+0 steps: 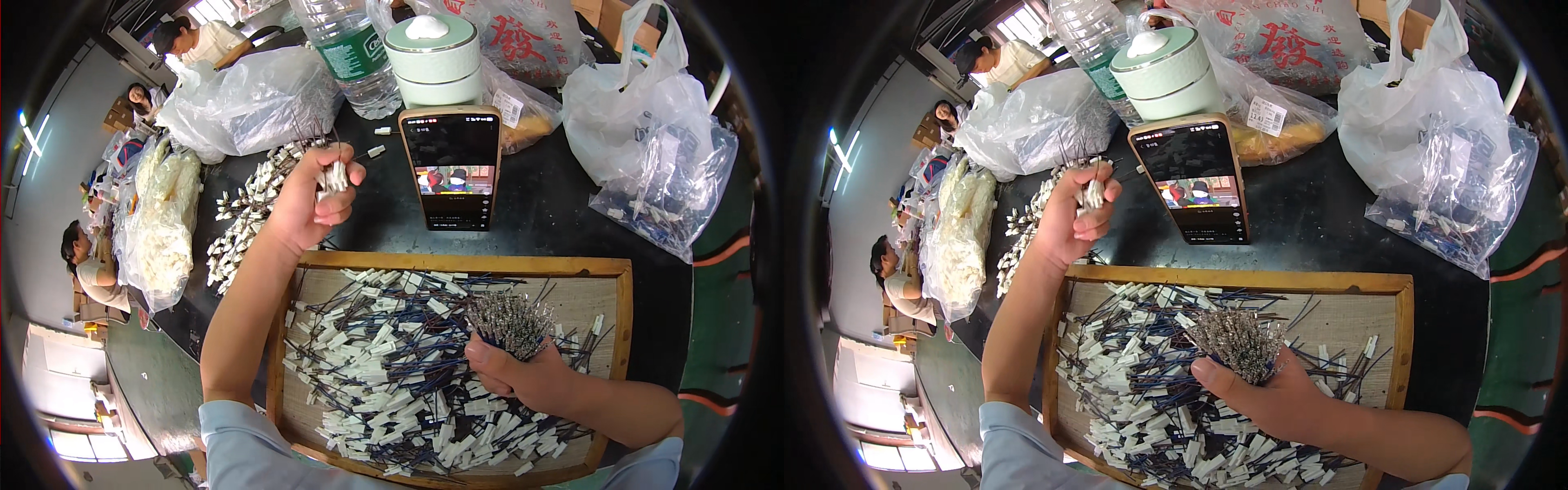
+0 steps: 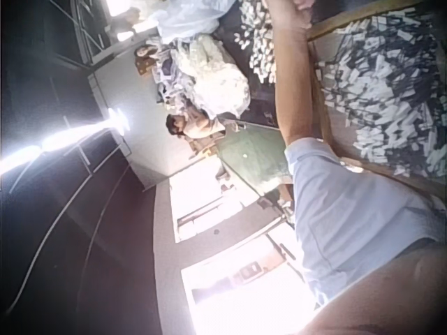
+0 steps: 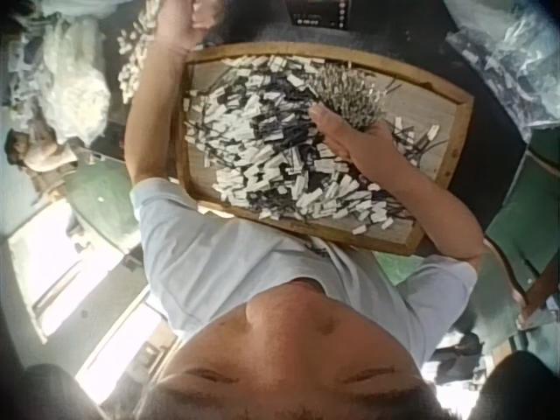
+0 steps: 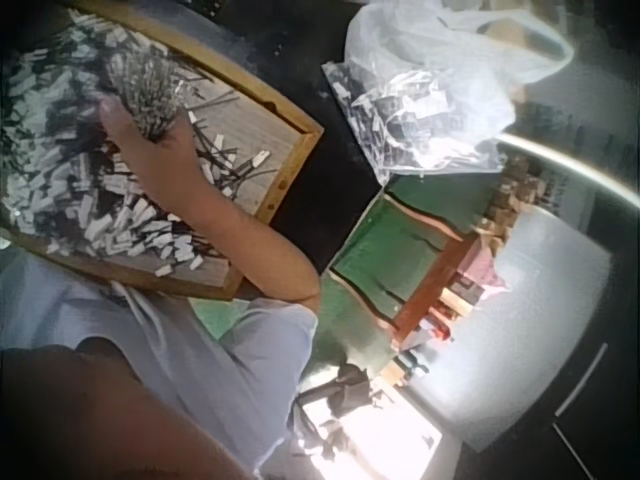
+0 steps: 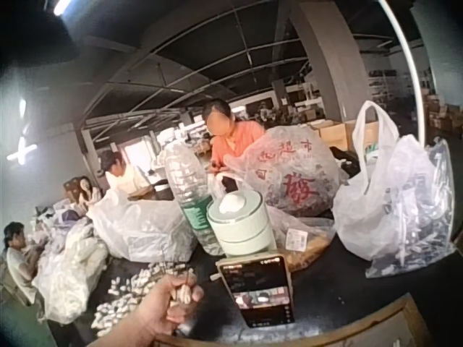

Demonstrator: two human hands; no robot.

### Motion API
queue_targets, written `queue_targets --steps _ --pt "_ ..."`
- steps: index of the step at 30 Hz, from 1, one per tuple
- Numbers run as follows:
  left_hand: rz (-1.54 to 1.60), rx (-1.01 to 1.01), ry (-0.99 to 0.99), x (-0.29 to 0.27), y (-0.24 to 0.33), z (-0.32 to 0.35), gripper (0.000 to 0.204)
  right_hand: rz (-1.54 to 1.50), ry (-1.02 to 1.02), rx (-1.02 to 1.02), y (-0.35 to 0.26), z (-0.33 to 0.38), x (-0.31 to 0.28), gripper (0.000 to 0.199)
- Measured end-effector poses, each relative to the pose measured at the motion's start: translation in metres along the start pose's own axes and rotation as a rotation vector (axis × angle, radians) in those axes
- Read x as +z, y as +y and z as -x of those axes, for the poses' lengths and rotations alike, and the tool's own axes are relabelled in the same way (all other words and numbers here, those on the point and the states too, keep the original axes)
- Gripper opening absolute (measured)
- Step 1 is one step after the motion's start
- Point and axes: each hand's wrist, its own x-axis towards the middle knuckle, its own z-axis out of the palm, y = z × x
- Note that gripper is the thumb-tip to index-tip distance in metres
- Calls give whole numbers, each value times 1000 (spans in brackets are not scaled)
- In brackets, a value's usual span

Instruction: The person assembles small wire harnesses by hand, grouping color-coded wires and attaching connectors.

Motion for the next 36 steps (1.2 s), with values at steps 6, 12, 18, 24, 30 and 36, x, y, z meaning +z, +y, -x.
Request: queue_targets --steps 6,12,18,24,30,36 --pt "56 -32 -97 -1 -2 20 13 8 14 -14 -1 0 4 19" --pt "5 -76 -37 12 -13 27 22 21 28 -8 -1 1 4 19" --pt "-344 8 87 20 -24 22 25 14 14 -5 0 1 2 15" --pt "-1003 12 213 12 -34 15 26 7 9 -16 0 0 2 13" --pt "-920 -115 188 11 -29 9 18 -13 50 1 -4 2 7 15" --pt "-755 -185 108 7 -24 9 12 -16 29 2 1 1 3 17"
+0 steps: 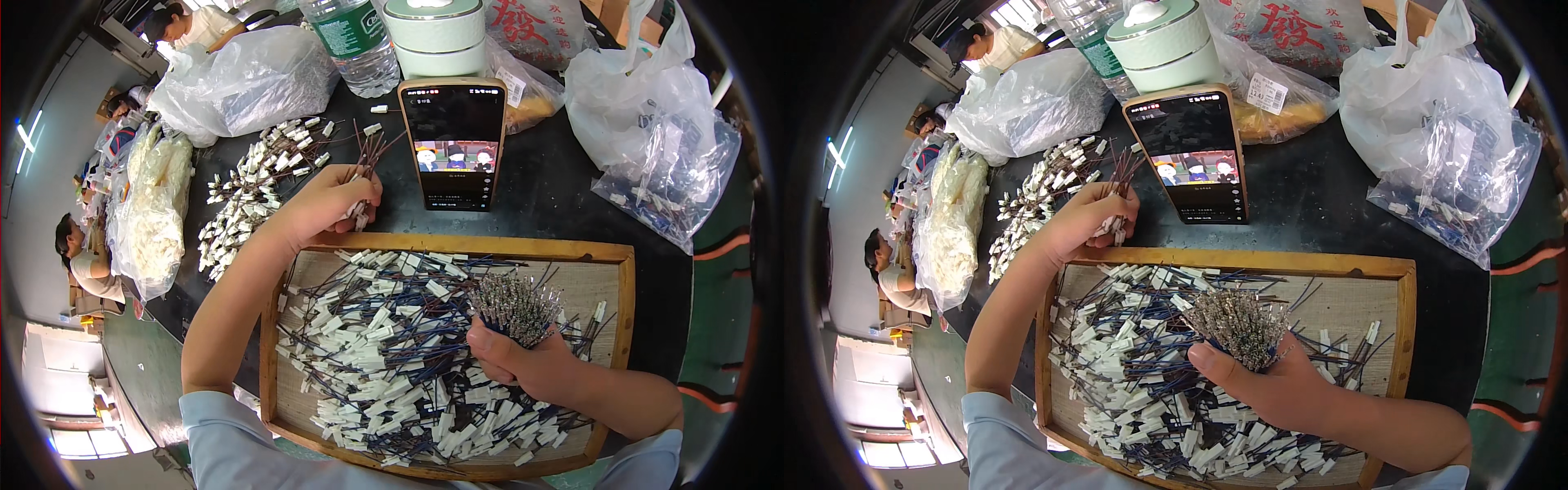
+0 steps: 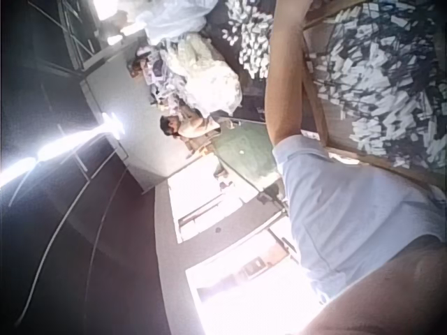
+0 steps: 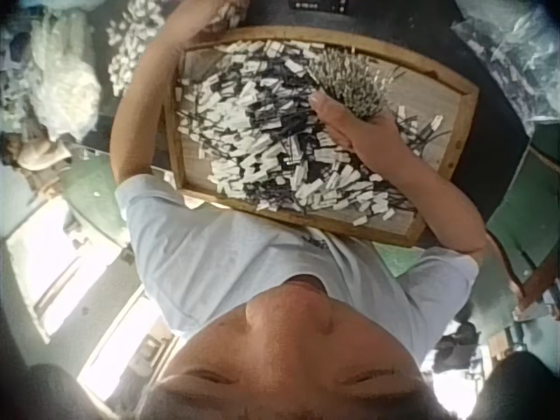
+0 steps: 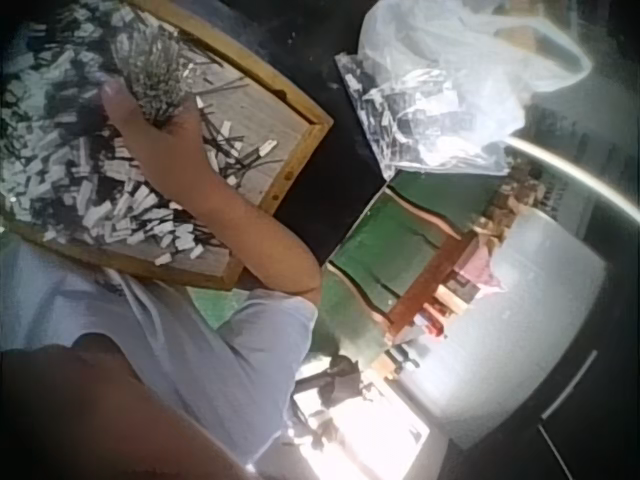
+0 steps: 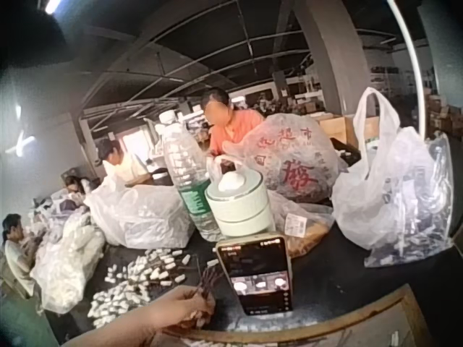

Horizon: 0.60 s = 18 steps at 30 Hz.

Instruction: The person assembles small wire harnesses by hand, grouping color-coded wires and attaching connectors.

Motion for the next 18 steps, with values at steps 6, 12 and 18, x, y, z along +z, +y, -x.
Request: queue_targets --steps 6,12,18 --pt "183 9 -88 -11 -2 -1 13 25 4 -41 1 0 0 18" --pt "122 -26 -61 -8 0 1 21 18 9 -20 -3 0 3 18" --pt "-114 49 77 0 -6 0 32 -37 -18 -56 0 0 2 15"
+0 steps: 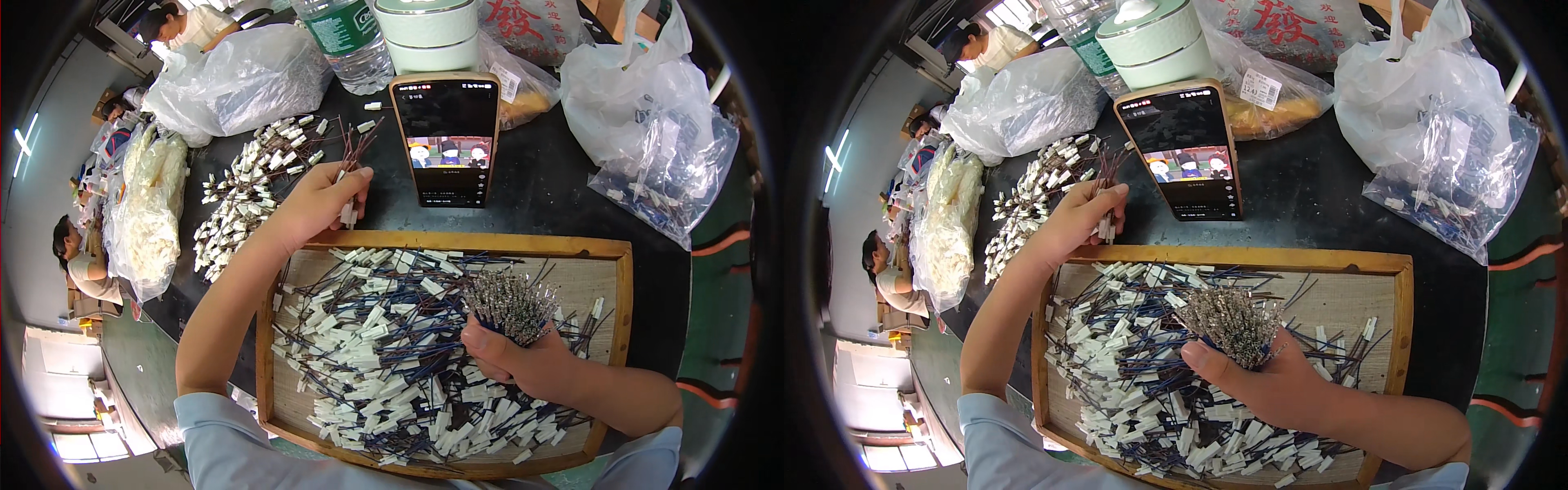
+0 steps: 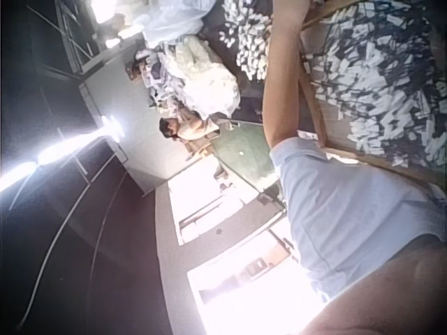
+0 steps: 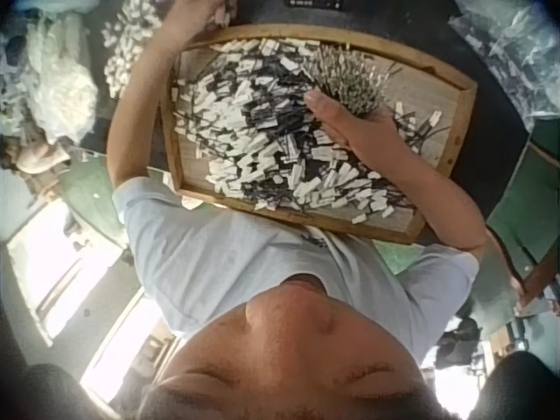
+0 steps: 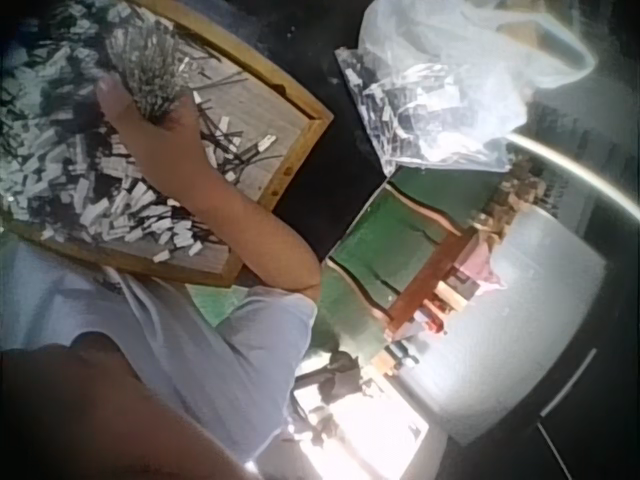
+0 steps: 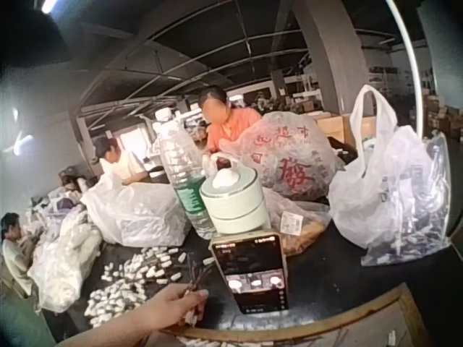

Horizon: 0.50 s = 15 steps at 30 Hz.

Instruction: The person assembles small wire harnesses by hand, grouping color-coded wires and attaching connectors.

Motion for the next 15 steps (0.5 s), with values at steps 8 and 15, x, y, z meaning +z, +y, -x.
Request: queue_targets --steps 8,15 --pt "-78 202 153 8 -16 2 31 31 -25 51 1 -1 -4 12" --pt "-218 260 233 19 -13 18 27 43 -7 42 1 -1 -2 15"
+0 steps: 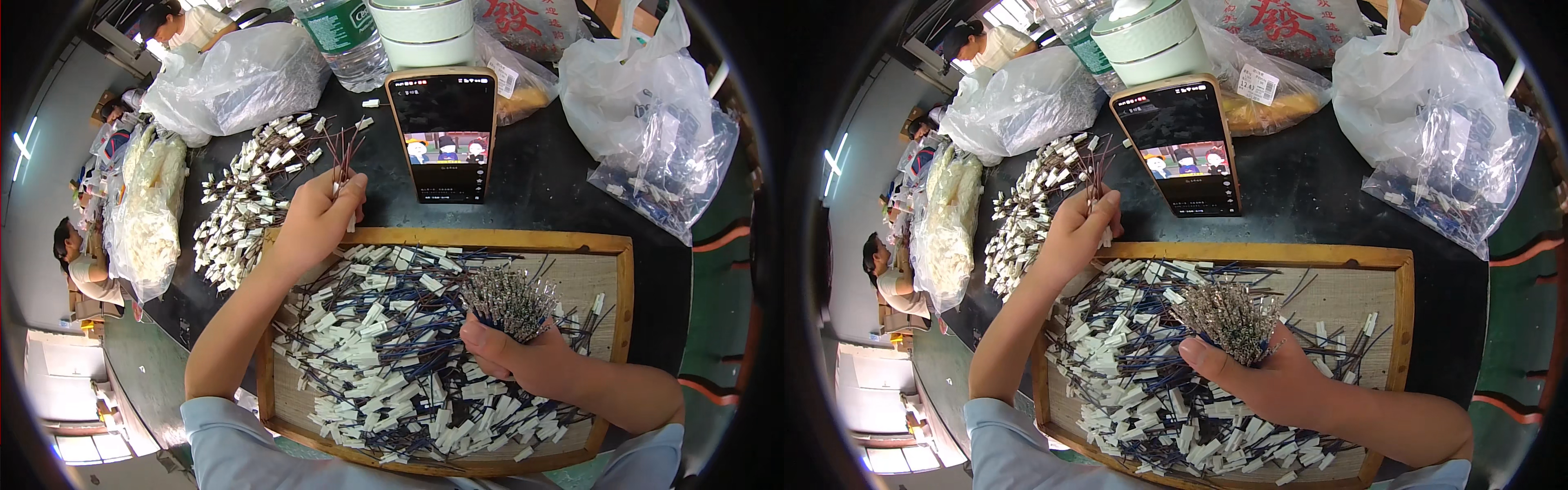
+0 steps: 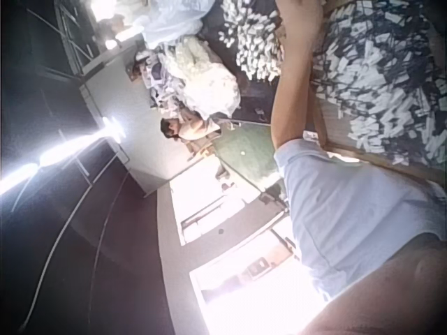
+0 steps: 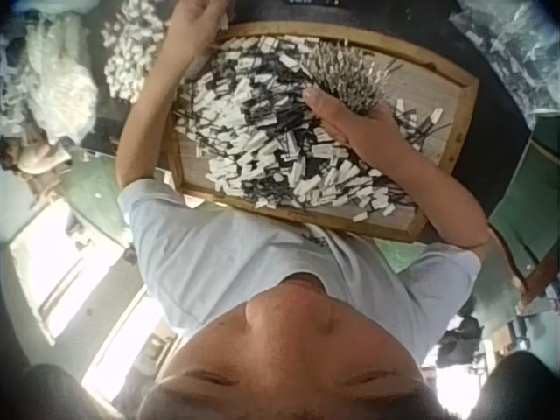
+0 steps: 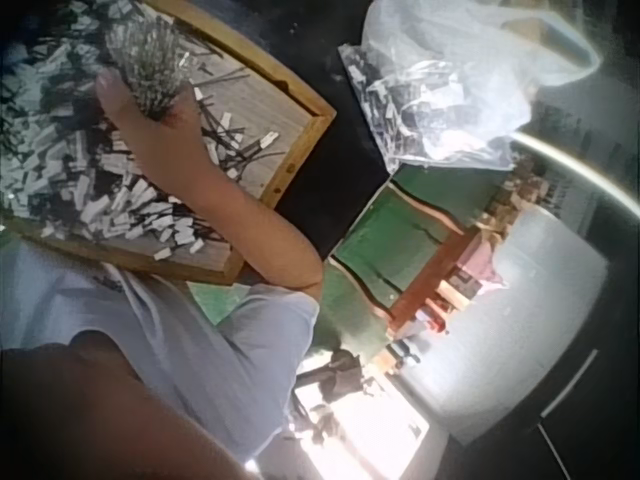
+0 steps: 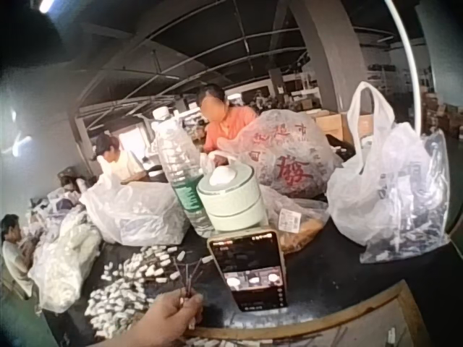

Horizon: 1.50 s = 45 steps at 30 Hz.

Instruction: The person assembles small wire harnesses by hand, grouping color-coded wires and attaching connectors.

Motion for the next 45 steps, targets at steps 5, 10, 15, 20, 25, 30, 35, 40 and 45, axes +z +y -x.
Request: queue_targets --steps 5,10,15,20,25,30,35,40,45 --pt "30 64 49 0 -5 -3 31 -39 -6 -29 -2 2 3 14" --pt "417 -250 -3 -8 5 -9 27 -6 -25 -27 2 0 -1 12" --pt "425 -224 -49 -9 4 -14 27 45 2 94 -4 3 -2 14" --pt "431 -235 49 -7 5 -13 28 -6 11 -36 -1 1 3 19" --pt "568 -165 174 -9 8 -11 27 21 23 -15 -4 1 4 22" --pt "814 -177 174 0 60 18 28 126 16 -151 -7 3 8 20" --pt "926 -98 -30 42 122 73 30 564 -98 -438 -4 6 4 18" --pt "1148 -259 -14 51 137 90 28 819 -186 -799 1 9 -2 30" --pt "1271 -267 20 65 141 106 31 827 -209 -923 10 9 -6 38"
